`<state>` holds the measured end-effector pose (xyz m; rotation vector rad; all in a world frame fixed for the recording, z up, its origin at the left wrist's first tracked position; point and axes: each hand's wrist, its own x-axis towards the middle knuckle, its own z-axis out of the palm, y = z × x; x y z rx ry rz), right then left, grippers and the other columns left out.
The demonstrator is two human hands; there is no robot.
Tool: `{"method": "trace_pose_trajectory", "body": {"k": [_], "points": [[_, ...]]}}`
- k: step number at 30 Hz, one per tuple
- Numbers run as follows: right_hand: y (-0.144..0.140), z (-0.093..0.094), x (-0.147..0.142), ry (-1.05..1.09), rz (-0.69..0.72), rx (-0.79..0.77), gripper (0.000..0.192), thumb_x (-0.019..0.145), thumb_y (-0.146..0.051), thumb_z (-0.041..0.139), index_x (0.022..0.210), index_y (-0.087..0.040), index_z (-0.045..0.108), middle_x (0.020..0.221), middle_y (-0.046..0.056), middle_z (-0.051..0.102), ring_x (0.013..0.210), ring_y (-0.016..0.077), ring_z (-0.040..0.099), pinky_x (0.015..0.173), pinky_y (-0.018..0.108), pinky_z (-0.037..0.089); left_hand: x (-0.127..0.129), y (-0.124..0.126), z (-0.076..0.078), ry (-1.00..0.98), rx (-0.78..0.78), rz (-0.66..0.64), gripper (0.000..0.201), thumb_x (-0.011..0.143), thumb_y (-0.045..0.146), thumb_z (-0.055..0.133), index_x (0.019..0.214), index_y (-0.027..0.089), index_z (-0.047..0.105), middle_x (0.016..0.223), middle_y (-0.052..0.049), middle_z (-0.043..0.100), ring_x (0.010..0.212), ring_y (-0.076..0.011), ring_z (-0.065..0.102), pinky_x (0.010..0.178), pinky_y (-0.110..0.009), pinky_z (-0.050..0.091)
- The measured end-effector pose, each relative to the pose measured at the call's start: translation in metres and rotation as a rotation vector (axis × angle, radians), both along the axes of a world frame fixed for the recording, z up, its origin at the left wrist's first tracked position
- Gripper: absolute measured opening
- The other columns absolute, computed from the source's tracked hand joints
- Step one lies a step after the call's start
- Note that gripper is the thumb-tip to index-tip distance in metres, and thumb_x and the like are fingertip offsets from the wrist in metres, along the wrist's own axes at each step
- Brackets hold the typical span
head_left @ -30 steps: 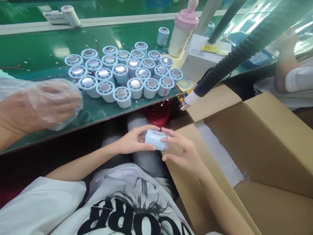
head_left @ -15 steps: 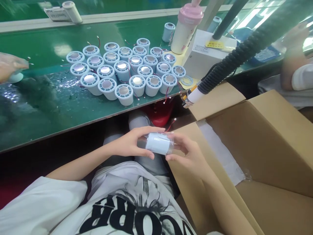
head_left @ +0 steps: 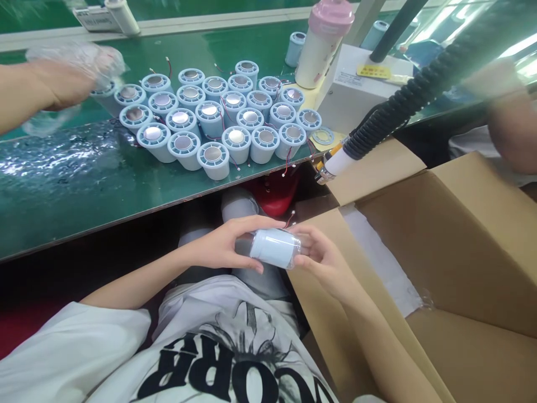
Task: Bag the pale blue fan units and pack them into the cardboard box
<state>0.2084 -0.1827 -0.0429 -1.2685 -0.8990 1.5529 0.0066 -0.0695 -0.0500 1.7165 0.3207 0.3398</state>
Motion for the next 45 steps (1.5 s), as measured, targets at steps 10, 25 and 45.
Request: {"method": "trace_pose_trajectory", "body": {"k": [10, 25, 45], "points": [[0.004, -0.006, -0.005, 0.135, -0.007, -0.202, 0.048, 0.075, -0.059, 0.063, 0.095, -0.018, 0.048, 0.066, 0.0, 0.066, 0.05, 0.0141, 0.065, 0.045, 0.022, 0.052, -0.002, 0.002, -0.004, -0.058, 0.04, -0.022, 0.078, 0.067, 0.019, 0.079, 0.137, 0.027, 0.045, 0.14, -0.011, 0.048, 0.129, -0.0271, 0.046, 0.102, -0.037, 0.045], [0.007, -0.003, -0.014, 0.297, 0.145, -0.455, 0.069, 0.085, -0.073, 0.024, 0.073, -0.014, 0.058, 0.055, 0.004, 0.061, 0.034, 0.0075, 0.053, 0.029, 0.014, 0.037, 0.0, 0.002, -0.001, -0.148, 0.142, -0.015, 0.068, 0.067, 0.017, 0.078, 0.13, 0.027, 0.053, 0.136, -0.013, 0.051, 0.124, -0.0294, 0.05, 0.103, -0.043, 0.041], [-0.012, -0.007, -0.002, -0.111, 0.072, 0.178, 0.052, 0.077, -0.038, 0.071, 0.125, -0.031, 0.052, 0.109, 0.003, 0.066, 0.087, 0.0177, 0.066, 0.075, 0.03, 0.057, -0.005, -0.004, 0.012, 0.012, -0.232, -0.054, 0.07, 0.077, 0.018, 0.07, 0.14, 0.028, 0.041, 0.145, -0.011, 0.042, 0.127, -0.0262, 0.049, 0.1, -0.036, 0.048]]}}
